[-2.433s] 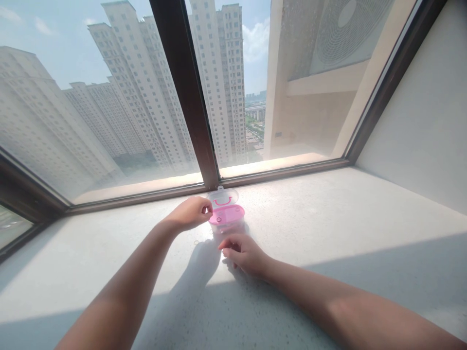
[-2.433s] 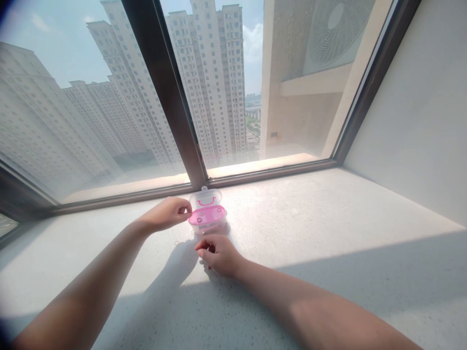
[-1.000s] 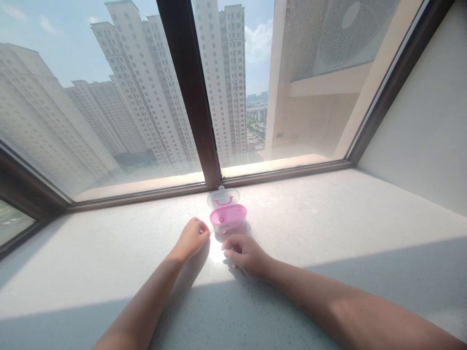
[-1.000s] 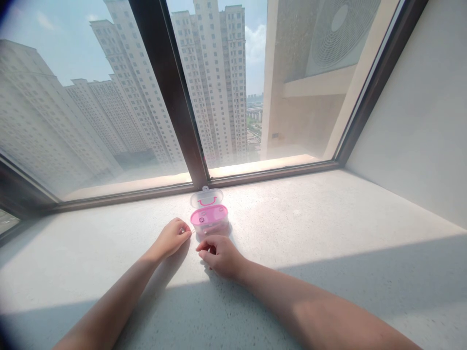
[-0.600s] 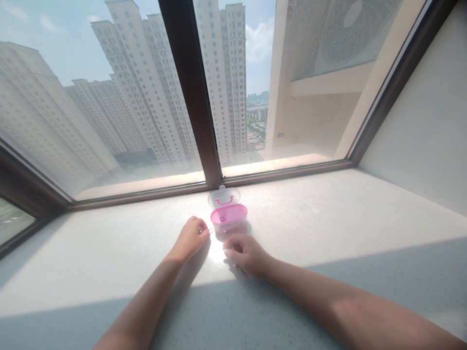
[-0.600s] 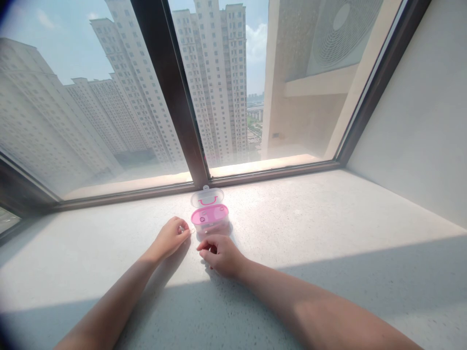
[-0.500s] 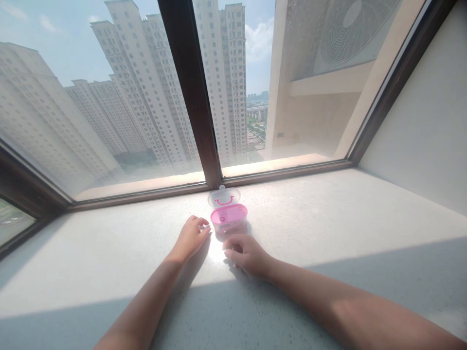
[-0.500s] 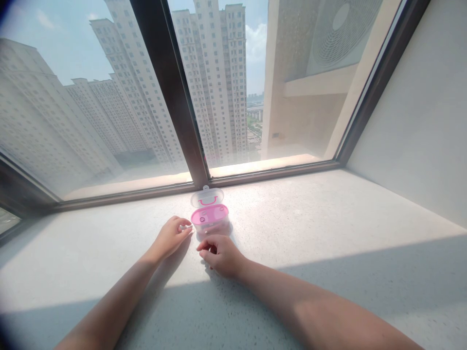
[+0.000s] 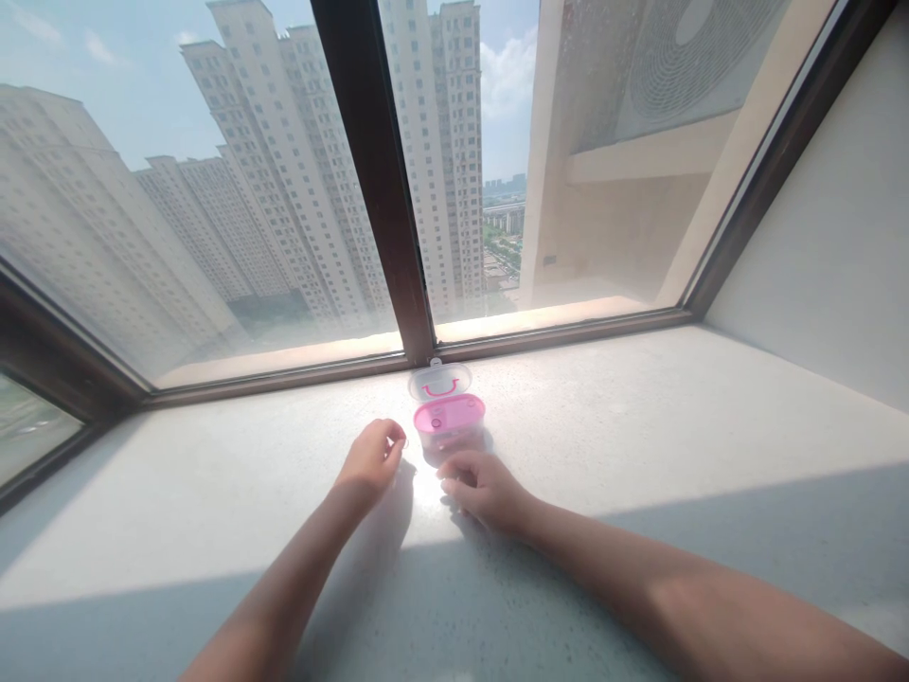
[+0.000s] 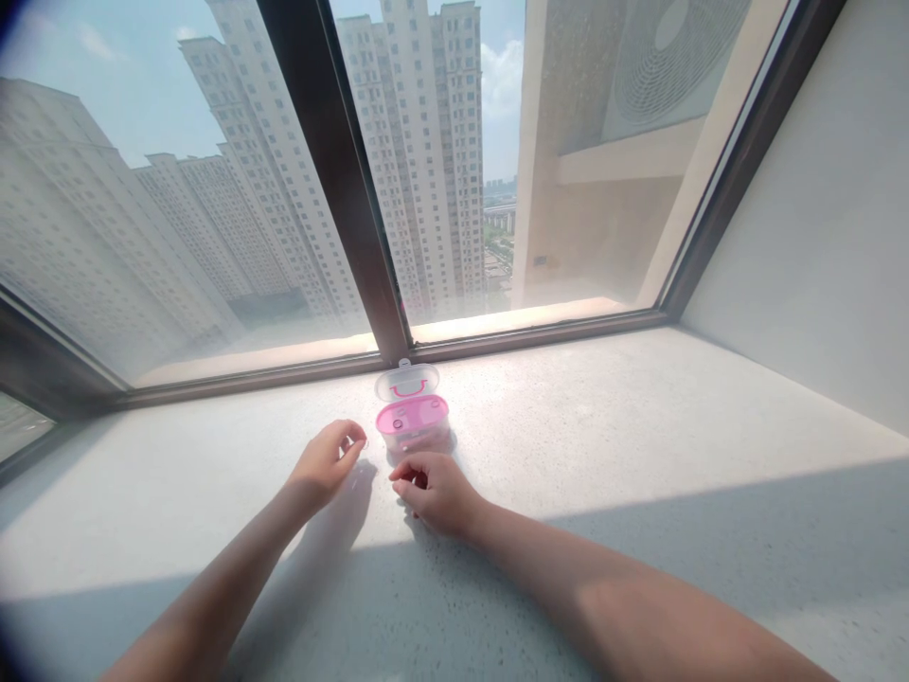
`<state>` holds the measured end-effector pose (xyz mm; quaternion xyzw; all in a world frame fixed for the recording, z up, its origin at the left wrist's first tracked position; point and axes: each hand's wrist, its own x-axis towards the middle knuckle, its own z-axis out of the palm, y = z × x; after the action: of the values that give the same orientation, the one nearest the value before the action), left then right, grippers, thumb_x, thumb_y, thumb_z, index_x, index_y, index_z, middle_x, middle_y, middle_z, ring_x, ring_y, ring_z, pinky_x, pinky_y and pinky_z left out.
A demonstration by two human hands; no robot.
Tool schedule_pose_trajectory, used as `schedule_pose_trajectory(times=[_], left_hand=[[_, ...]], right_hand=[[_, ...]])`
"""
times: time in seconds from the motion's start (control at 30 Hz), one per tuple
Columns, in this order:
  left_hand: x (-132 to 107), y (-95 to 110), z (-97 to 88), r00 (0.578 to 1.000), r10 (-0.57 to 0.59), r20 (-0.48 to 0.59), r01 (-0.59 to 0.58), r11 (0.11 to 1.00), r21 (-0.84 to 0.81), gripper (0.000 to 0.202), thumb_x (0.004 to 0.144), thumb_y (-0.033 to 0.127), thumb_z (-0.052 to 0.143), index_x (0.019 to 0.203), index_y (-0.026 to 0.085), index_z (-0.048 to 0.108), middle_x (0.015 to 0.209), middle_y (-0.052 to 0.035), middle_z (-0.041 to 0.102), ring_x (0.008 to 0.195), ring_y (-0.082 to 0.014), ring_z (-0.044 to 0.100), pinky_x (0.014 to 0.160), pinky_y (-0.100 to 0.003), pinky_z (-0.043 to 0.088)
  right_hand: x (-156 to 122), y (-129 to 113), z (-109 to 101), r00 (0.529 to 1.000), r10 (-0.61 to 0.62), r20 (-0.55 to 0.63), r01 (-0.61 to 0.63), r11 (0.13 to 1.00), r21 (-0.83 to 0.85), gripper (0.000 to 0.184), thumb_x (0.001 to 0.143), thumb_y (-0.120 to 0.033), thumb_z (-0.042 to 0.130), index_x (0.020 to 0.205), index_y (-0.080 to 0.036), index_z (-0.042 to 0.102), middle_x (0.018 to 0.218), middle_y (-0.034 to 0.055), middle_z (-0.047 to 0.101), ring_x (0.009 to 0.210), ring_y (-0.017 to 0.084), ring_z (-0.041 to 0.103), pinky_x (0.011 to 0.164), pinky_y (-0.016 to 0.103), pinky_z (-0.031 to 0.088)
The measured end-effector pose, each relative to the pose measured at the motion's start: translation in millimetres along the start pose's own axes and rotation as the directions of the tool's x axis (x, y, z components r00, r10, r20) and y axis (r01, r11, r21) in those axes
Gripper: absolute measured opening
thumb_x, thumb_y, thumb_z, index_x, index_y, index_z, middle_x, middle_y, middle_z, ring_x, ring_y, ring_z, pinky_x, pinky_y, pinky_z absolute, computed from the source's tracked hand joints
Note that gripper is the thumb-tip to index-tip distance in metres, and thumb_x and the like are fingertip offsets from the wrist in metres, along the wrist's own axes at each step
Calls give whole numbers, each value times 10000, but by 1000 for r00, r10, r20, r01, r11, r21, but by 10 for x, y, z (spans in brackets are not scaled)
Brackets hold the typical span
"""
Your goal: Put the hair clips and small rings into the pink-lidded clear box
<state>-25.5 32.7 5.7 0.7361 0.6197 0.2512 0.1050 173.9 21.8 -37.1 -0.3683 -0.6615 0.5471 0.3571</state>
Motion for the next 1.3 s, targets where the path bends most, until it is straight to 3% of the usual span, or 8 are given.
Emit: schedule_pose_trajectory(times=[0.3, 0.53, 0.67, 0.77, 0.9, 1.1, 1.23, 1.3], left_hand=[[-524, 429, 190, 991, 132, 7, -126, 956, -266, 134, 846, 194, 449, 795, 197, 573, 779, -38, 605, 726, -163, 549, 678, -289, 440], [-399, 162, 149, 991, 133, 23, -117, 930, -347, 171, 830, 249, 510, 931, 193, 636, 823, -39, 640, 733, -157, 566, 689, -279, 460], [-221, -240, -10, 991, -95, -95, 78, 981, -177, 207, 799, 318, 536, 878, 195, 682, 847, -43, 621, 710, -165, 565, 709, -313, 466], [-154, -424, -38, 988, -155, -11, 153, 984, -87, 234, 741, 339, 597, 896, 203, 707, 869, -47, 598, 726, -178, 578, 734, -331, 472], [-147, -410, 36, 986, -143, 92, 145, 989, -24, 125, 735, 274, 598, 753, 194, 691, 843, -48, 583, 744, -182, 571, 741, -323, 460], [-198, -334, 123, 996, -88, 24, 88, 996, 1, 98, 767, 195, 519, 684, 186, 569, 789, -46, 559, 768, -195, 540, 730, -329, 427], [-274, -106, 146, 985, -171, -16, 161, 951, -263, 125, 821, 253, 486, 716, 194, 523, 650, 12, 525, 618, -149, 500, 623, -294, 406], [-307, 54, 187, 968, -248, 47, 233, 806, -544, 130, 811, 285, 528, 729, 185, 534, 624, 29, 519, 577, -123, 507, 580, -264, 417]], right_hand=[[-47, -80, -51, 993, -38, 115, 39, 999, -8, 164, 790, -218, 556, 713, -117, 660, 538, -19, 564, 423, 82, 525, 415, 188, 414], [-47, -93, -69, 994, -21, 109, 25, 999, -36, 203, 800, -232, 560, 628, -129, 590, 493, -30, 539, 401, 83, 519, 411, 188, 388], [-5, -82, -64, 998, 44, 41, -44, 999, 4, 235, 800, -280, 587, 619, -131, 574, 518, -18, 553, 382, 77, 498, 392, 195, 381], [10, -82, -62, 997, 56, 50, -57, 998, 22, 242, 795, -296, 599, 621, -130, 579, 535, -11, 565, 389, 79, 504, 392, 198, 386], [7, -91, -63, 998, 52, 47, -53, 998, 18, 281, 797, -335, 605, 607, -130, 581, 513, -17, 549, 382, 74, 495, 383, 191, 377], [17, -44, -68, 999, 28, 41, -31, 998, 57, 277, 804, -353, 606, 652, -122, 604, 544, -9, 571, 374, 64, 480, 385, 191, 374], [27, -37, -71, 999, 15, 36, -18, 996, 90, 273, 800, -361, 609, 679, -116, 614, 573, -2, 583, 375, 63, 484, 373, 188, 368], [30, -51, -68, 999, 31, 16, -32, 992, 121, 278, 791, -372, 619, 684, -115, 612, 574, -4, 579, 369, 64, 479, 361, 188, 362]])
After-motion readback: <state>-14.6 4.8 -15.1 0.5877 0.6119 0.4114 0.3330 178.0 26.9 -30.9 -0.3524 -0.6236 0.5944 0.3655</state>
